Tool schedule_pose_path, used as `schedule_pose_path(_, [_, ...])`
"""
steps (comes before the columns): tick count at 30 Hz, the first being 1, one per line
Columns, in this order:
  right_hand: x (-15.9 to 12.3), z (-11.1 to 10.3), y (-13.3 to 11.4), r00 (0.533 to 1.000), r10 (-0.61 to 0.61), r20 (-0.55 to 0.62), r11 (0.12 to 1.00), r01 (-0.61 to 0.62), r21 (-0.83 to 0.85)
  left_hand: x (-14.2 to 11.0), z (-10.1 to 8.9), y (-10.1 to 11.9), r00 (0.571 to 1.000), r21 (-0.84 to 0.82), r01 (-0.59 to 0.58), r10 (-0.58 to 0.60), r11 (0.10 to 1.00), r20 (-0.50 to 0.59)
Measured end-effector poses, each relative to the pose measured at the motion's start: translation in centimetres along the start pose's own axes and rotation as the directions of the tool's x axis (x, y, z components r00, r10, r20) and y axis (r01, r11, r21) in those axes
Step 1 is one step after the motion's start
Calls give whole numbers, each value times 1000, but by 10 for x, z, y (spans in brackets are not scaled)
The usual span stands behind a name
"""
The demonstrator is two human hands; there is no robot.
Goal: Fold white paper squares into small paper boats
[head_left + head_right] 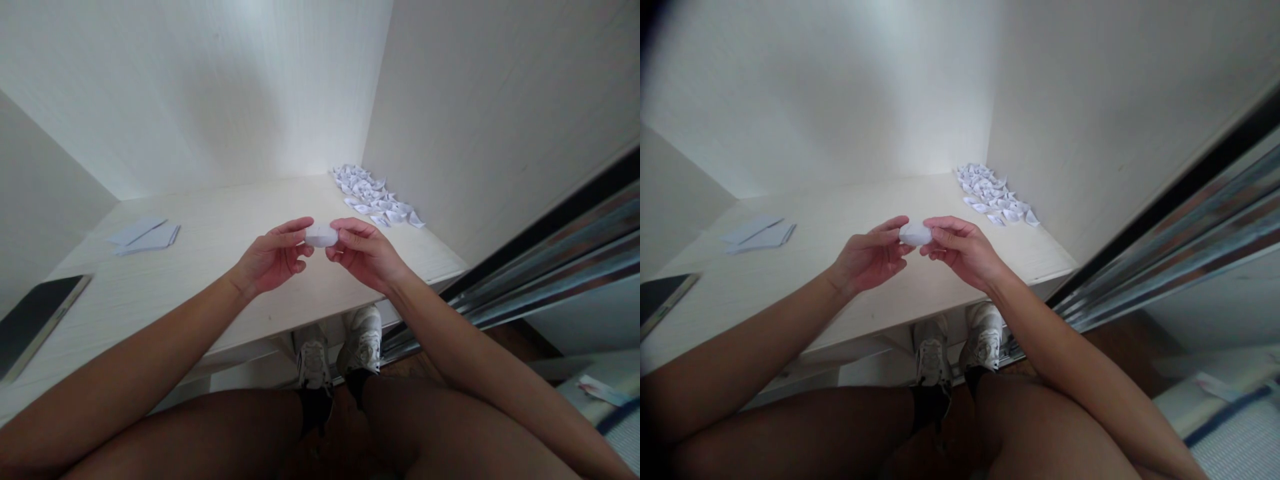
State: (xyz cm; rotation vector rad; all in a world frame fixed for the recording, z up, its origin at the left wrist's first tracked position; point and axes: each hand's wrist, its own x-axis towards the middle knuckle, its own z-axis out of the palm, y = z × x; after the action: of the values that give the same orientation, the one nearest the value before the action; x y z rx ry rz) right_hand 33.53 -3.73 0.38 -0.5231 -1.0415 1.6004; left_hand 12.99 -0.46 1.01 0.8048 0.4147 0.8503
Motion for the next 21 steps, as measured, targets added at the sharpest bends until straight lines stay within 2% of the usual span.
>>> schedule_pose_path(5, [0, -1, 1, 998, 67, 18, 998, -67, 9, 0, -2, -3, 997, 41, -9, 5, 999, 76])
schedule_pose_path(14, [-1, -3, 5, 997, 80, 2, 993, -80, 83, 2, 2, -9, 986, 160, -118, 96, 980, 138])
schedule_pose_path(21, [1, -3, 8, 996, 89, 2, 992, -89, 92, 0, 7, -14, 973, 243, -167, 121, 955, 196])
